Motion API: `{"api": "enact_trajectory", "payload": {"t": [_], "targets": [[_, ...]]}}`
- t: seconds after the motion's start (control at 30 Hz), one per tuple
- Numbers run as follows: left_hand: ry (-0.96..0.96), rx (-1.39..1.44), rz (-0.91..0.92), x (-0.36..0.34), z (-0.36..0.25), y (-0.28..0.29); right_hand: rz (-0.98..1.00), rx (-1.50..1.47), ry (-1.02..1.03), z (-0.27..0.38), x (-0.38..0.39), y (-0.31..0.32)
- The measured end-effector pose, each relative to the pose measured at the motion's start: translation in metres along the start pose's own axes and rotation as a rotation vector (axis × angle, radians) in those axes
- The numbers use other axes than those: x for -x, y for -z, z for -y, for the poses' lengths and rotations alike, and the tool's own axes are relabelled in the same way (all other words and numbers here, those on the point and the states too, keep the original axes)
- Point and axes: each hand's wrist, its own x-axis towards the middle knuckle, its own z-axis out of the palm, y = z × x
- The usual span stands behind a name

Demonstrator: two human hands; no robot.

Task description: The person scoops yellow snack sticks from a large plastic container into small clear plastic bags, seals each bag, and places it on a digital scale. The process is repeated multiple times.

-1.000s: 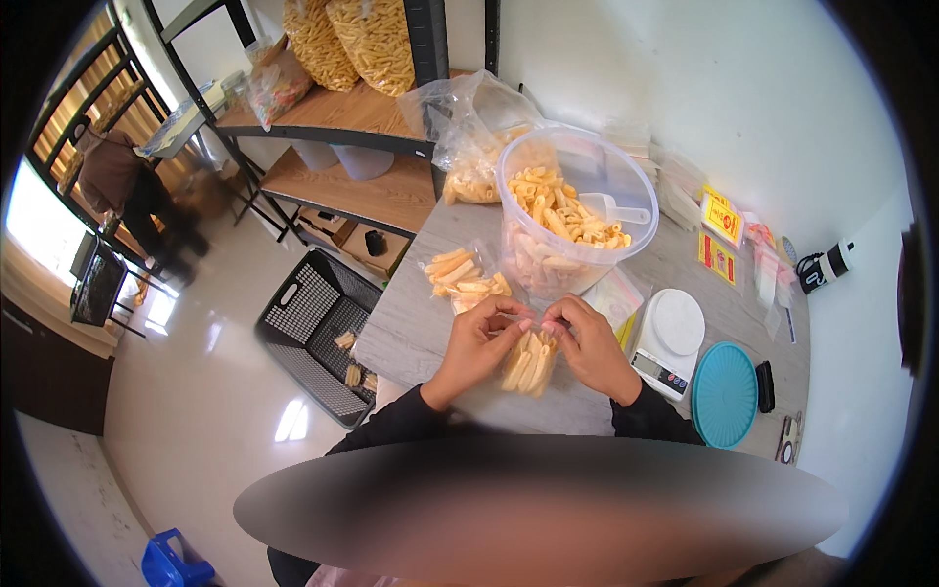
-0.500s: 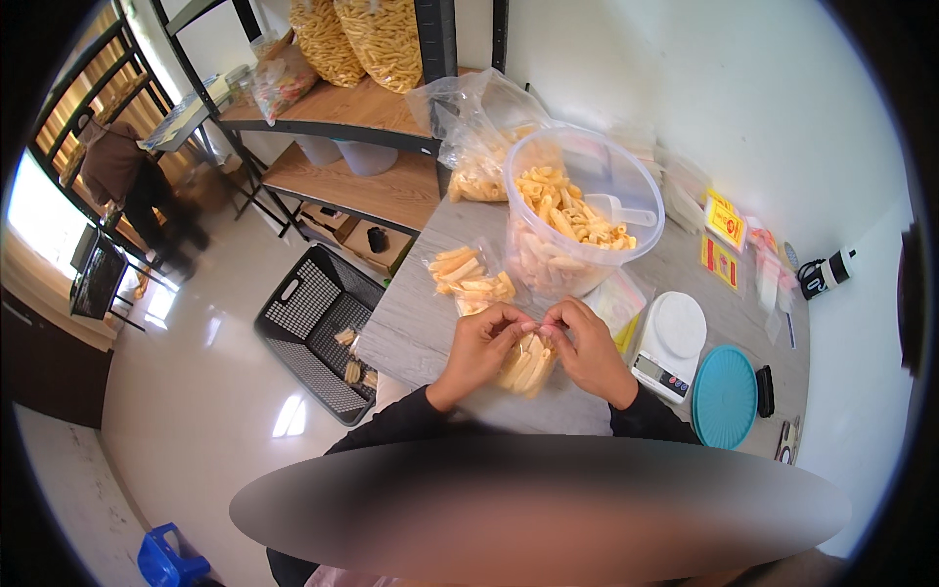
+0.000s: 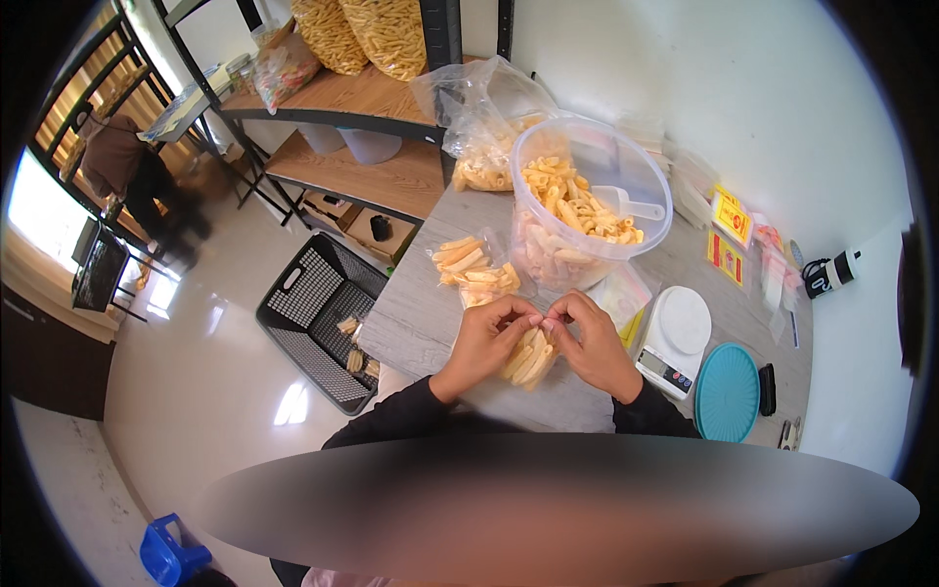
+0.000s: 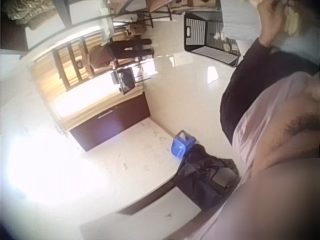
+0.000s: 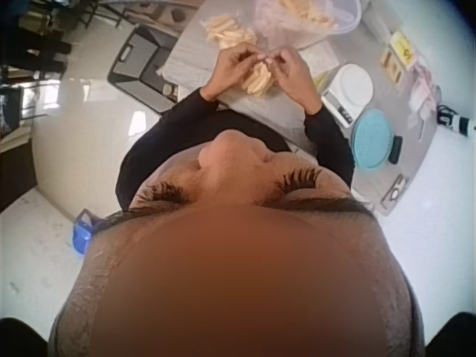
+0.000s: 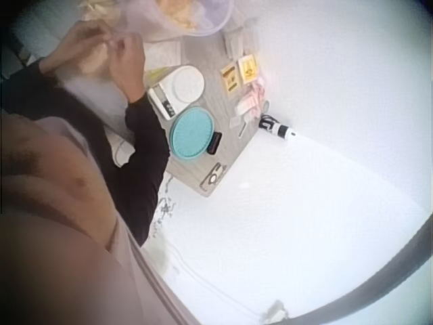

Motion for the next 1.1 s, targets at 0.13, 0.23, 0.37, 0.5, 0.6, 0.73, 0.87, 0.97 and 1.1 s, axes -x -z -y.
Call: {"api": "enact_trajectory", "payload": {"t": [0.13, 0.23, 0.37, 0.5, 0.6, 0.73, 0.87, 0.97, 1.1], "targets": [[-0.009, -0.009, 0.024, -0.002, -0.005, -0.002, -0.025, 0.065, 0.037, -0.003, 0.001, 0.000], [0.001, 0.015, 0.035, -0.004, -0.010, -0.003, -0.056, 0.026, 0.004, -0.007, 0.000, 0.001], [-0.022, -0.209, 0.135, -0.002, -0.014, 0.004, -0.106, -0.033, -0.039, -0.008, 0.000, 0.006], [0.141, -0.124, 0.174, -0.001, -0.007, 0.012, -0.081, -0.120, -0.087, -0.005, -0.001, 0.010], [0.150, -0.091, 0.102, -0.002, -0.001, 0.019, -0.071, -0.094, -0.079, -0.004, -0.002, 0.010], [0.062, -0.049, 0.099, -0.003, -0.001, 0.025, -0.070, -0.064, -0.077, -0.005, -0.001, 0.009], [0.137, -0.111, 0.125, 0.003, -0.009, 0.029, -0.101, -0.060, -0.050, -0.006, -0.001, 0.004], [0.019, -0.245, 0.091, 0.006, -0.011, 0.039, -0.067, -0.077, -0.114, -0.007, 0.000, 0.002], [0.105, -0.073, -0.062, 0.012, -0.008, 0.060, -0.083, -0.077, -0.035, -0.009, 0.003, -0.004]]}}
